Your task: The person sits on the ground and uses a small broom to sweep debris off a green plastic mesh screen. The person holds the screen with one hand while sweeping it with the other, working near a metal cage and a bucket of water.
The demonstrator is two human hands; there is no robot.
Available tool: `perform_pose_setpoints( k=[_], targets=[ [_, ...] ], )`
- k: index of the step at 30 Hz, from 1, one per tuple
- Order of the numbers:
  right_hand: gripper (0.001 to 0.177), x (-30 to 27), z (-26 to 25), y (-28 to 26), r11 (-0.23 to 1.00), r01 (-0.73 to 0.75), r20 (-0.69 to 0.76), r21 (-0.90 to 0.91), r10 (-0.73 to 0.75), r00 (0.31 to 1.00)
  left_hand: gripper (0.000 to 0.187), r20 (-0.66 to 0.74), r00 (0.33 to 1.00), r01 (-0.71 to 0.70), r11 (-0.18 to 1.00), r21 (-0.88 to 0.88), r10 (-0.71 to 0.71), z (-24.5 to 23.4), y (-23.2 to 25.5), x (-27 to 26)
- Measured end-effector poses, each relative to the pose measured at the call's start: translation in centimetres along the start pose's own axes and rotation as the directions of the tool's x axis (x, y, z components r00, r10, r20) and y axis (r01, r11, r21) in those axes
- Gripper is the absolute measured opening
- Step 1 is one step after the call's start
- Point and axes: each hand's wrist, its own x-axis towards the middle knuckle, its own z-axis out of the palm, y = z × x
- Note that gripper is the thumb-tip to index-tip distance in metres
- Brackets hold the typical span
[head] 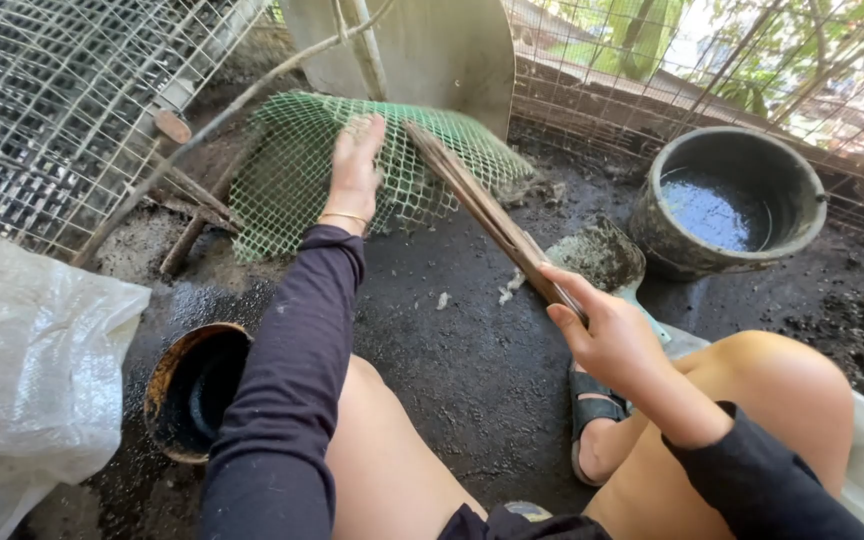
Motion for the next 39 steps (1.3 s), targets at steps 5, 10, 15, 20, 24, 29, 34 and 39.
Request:
perform_pose_setpoints(
  k=[5, 10, 15, 20, 24, 29, 34, 39],
  targets=[
    [0.049, 0.4, 0.4, -1.5, 0.993, 0.024, 0.033, 0.113, -0.028, 0.999, 0.095, 0.186, 0.966, 0.140, 0.970, 0.199, -0.178, -1.3, -3.5, 2.2],
    [0.049, 0.8, 0.0, -0.7, 0.994, 0.095, -0.095, -0.062, -0.100, 0.990, 0.055, 0.105, 0.976, 0.152, 0.941, 0.301, -0.191, -0.9, -0.8, -0.1],
    [0.048, 0.1, -0.3, -1.5, 0.958, 0.236, -0.333, -0.164, -0.279, 0.901, 0.054, 0.003, 0.989, 0.139, 0.954, 0.265, -0.145, -2.7, -2.4, 1.9],
    [0.049, 1.3, 1.5, 2.5, 0.882, 0.115, -0.162, -0.458, -0.209, 0.964, 0.049, -0.103, 0.990, 0.115, 0.967, 0.227, -0.093, -3.9, -3.9, 4.2],
    [0.050, 2.1, 0.6, 6.0, 0.838, 0.018, -0.291, -0.545, -0.210, 0.934, 0.051, -0.056, 0.991, 0.126, 0.982, 0.139, -0.120, -2.6, -2.8, 3.6],
    [0.048, 0.7, 2.3, 4.1, 0.868, 0.128, -0.248, -0.480, -0.274, 0.929, 0.048, -0.069, 0.990, 0.135, 0.982, 0.134, -0.127, -2.3, -2.4, 3.1],
    [0.057, 1.8, 1.5, 6.8, 0.720, -0.046, -0.332, -0.692, -0.261, 0.906, 0.047, -0.057, 0.991, 0.126, 0.985, 0.118, -0.120, -2.5, -2.5, 3.7],
    [0.051, -0.2, 0.4, 3.4, 0.902, 0.072, -0.293, -0.426, -0.213, 0.932, 0.042, -0.052, 0.990, 0.137, 0.984, 0.110, -0.132, -2.9, -1.6, 2.6]
  ],
)
